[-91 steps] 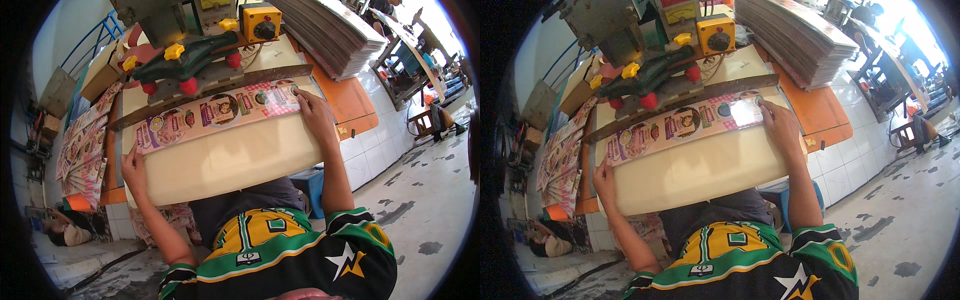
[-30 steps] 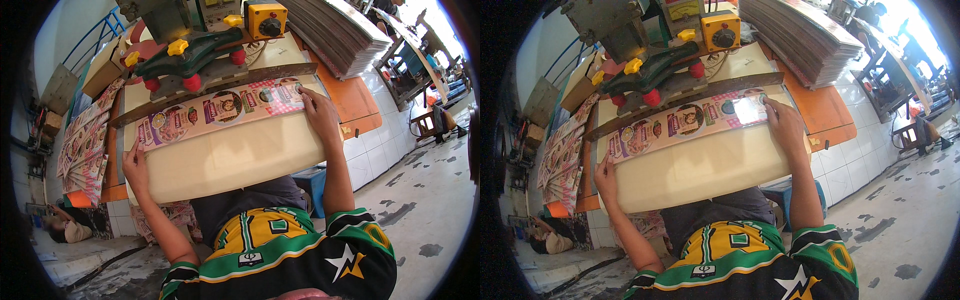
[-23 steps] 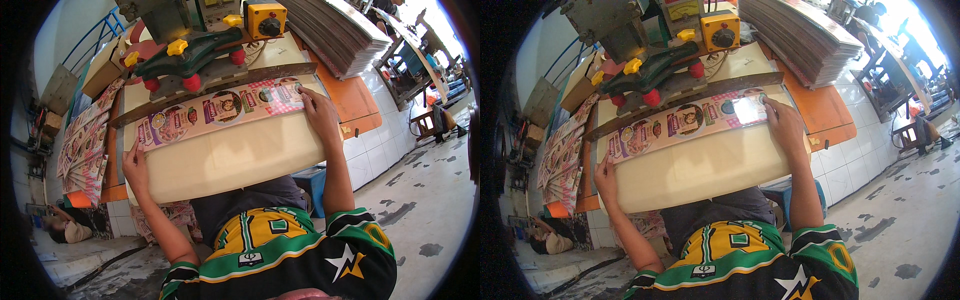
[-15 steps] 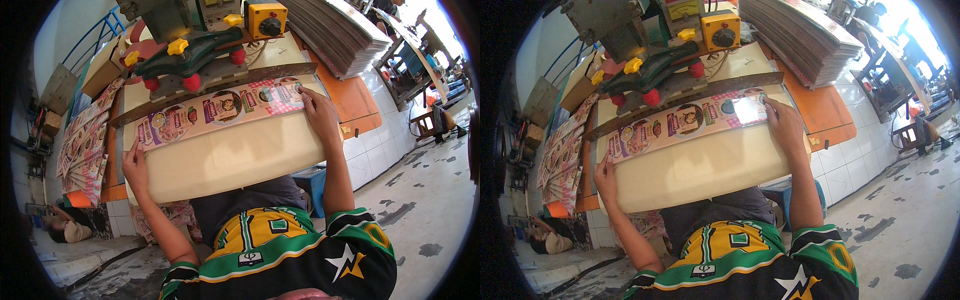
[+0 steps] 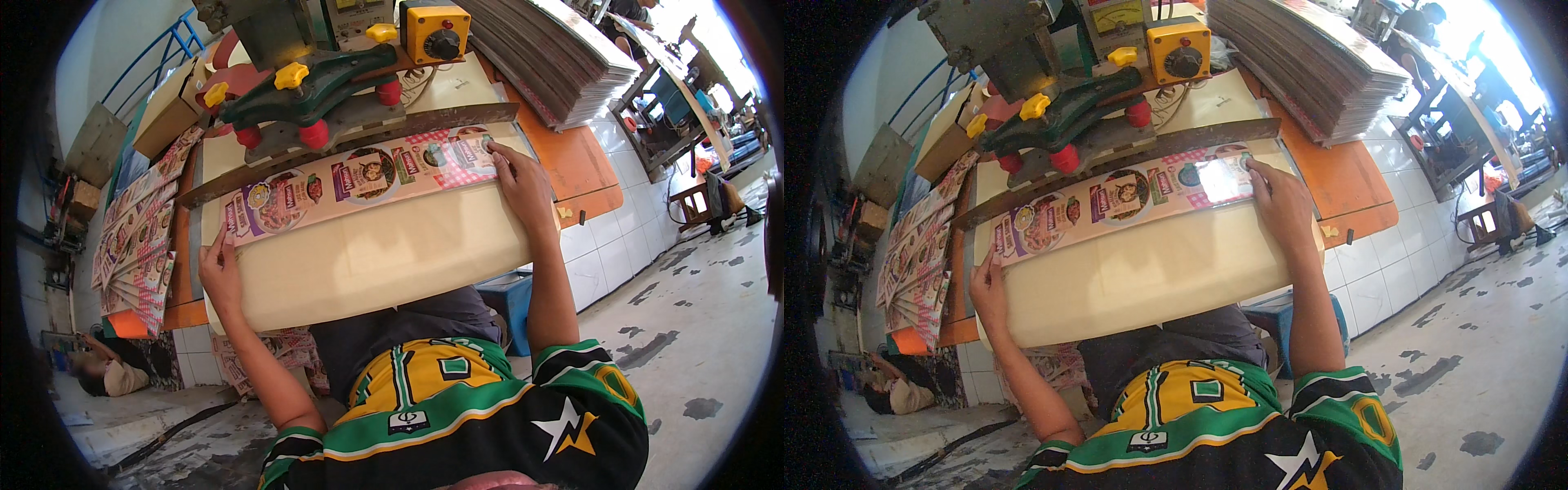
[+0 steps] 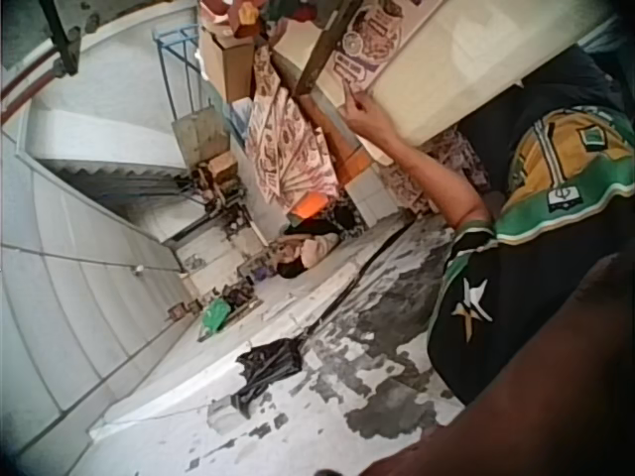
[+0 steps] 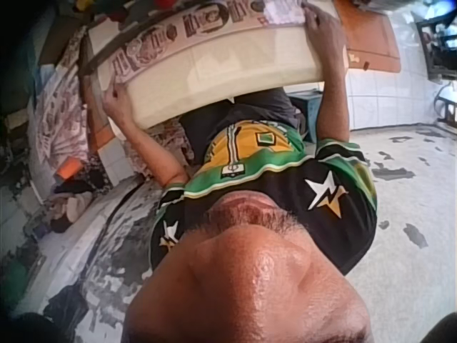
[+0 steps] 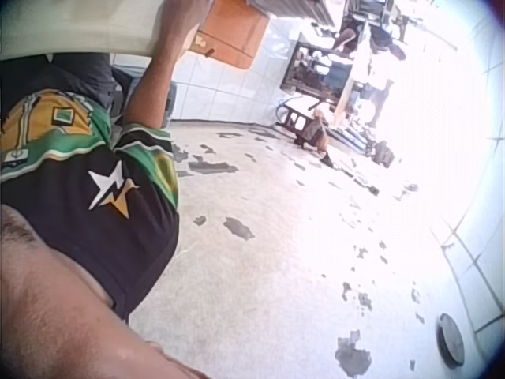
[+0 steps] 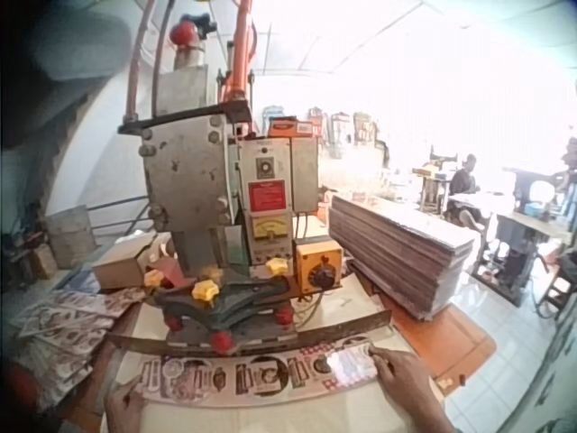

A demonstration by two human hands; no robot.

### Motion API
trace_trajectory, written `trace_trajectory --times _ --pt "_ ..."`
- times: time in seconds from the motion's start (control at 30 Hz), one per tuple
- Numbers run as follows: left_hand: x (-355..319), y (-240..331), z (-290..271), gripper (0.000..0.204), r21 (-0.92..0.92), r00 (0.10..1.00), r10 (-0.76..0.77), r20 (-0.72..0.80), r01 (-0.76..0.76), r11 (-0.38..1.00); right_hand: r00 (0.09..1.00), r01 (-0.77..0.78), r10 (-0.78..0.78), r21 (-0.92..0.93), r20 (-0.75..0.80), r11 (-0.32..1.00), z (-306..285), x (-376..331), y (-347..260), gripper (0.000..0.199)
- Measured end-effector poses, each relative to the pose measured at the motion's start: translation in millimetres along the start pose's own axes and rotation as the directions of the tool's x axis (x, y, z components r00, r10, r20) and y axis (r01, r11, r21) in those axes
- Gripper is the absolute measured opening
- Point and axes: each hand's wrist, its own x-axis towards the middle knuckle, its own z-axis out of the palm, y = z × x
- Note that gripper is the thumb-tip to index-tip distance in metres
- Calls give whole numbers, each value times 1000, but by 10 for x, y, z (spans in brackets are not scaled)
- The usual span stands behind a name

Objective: The person positions long printed plastic sheets onto a machine, aligns them under a heat-sealing bar, and removes the sealed bags after the machine cycles.

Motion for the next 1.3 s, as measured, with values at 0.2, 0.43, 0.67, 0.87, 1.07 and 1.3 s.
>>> trace_trajectory --times 0.2,0.43,0.67,0.87,1.07,1.3 --pt "-2 50 -30 34 24 1000 -20 19 19 1000 1000 -7 7 -3 7 1000 5 7 -3 29" --pt "2 26 -14 33 20 1000 -1 9 0 1000 1000 -9 9 -14 9 1000 -14 6 -15 29" --pt "-14 60 -21 34 -14 1000 -11 7 11 1000 1000 8 -8 -9 -6 1000 1 -6 7 29" --pt "-1 47 -21 34 33 1000 -7 3 7 999 1000 -5 5 -7 6 1000 -1 3 -7 29" --pt "-4 73 -32 34 16 1000 -25 16 25 1000 1000 2 -2 5 3 1000 -5 1 -9 29" --pt "-7 37 -22 34 22 1000 -4 7 4 1000 1000 -23 23 1 13 1000 -19 -1 -44 29"
